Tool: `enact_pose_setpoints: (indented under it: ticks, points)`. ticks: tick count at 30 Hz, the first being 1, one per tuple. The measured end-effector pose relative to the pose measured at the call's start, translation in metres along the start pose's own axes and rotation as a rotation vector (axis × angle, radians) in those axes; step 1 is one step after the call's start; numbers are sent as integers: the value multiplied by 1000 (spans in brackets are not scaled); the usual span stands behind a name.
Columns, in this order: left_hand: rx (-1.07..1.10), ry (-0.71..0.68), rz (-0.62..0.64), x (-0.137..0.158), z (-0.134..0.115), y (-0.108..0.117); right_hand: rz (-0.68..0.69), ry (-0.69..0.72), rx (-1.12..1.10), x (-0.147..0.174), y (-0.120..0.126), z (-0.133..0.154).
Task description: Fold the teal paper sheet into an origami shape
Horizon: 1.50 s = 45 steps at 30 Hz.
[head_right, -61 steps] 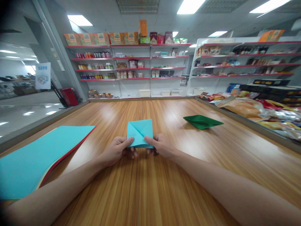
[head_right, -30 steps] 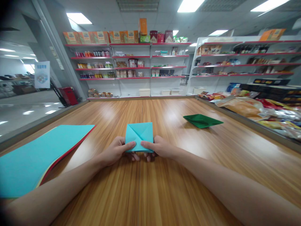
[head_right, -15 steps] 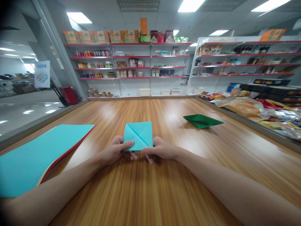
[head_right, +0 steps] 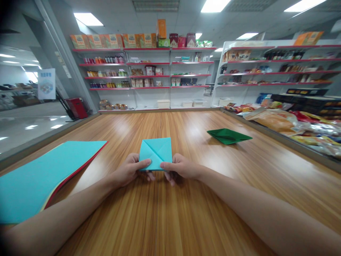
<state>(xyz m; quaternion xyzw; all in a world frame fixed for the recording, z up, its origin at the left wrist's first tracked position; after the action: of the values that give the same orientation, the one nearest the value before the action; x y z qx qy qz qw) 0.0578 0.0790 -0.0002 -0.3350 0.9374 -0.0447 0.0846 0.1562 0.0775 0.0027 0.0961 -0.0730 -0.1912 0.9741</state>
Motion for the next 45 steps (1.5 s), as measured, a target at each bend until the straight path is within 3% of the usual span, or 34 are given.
enact_pose_setpoints:
  ticks: [15, 26, 40, 45]
  points:
    - [29, -25, -65, 0, -2, 2, 31, 55, -103, 2, 0, -2]
    - [19, -9, -17, -1, 2, 2, 21, -3, -27, 1, 1, -3]
    - [129, 1, 38, -5, 7, 1, -13, 30, -29, 3, 6, -3]
    - [198, -78, -92, -5, 3, 11, -37, 101, -71, 4, 7, -4]
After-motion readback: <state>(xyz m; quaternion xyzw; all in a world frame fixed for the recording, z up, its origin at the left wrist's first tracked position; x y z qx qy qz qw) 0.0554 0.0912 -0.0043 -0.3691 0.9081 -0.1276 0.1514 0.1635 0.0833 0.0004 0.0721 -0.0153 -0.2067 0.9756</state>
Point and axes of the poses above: each hand's wrist, its own x-axis away from the middle knuckle, its own y-axis out of the back of the hand, z = x × y, the point moved 9 cm from there along -x, towards the middle knuckle, and after that the axes turned 15 degrees about z, right-handed, at the moved point
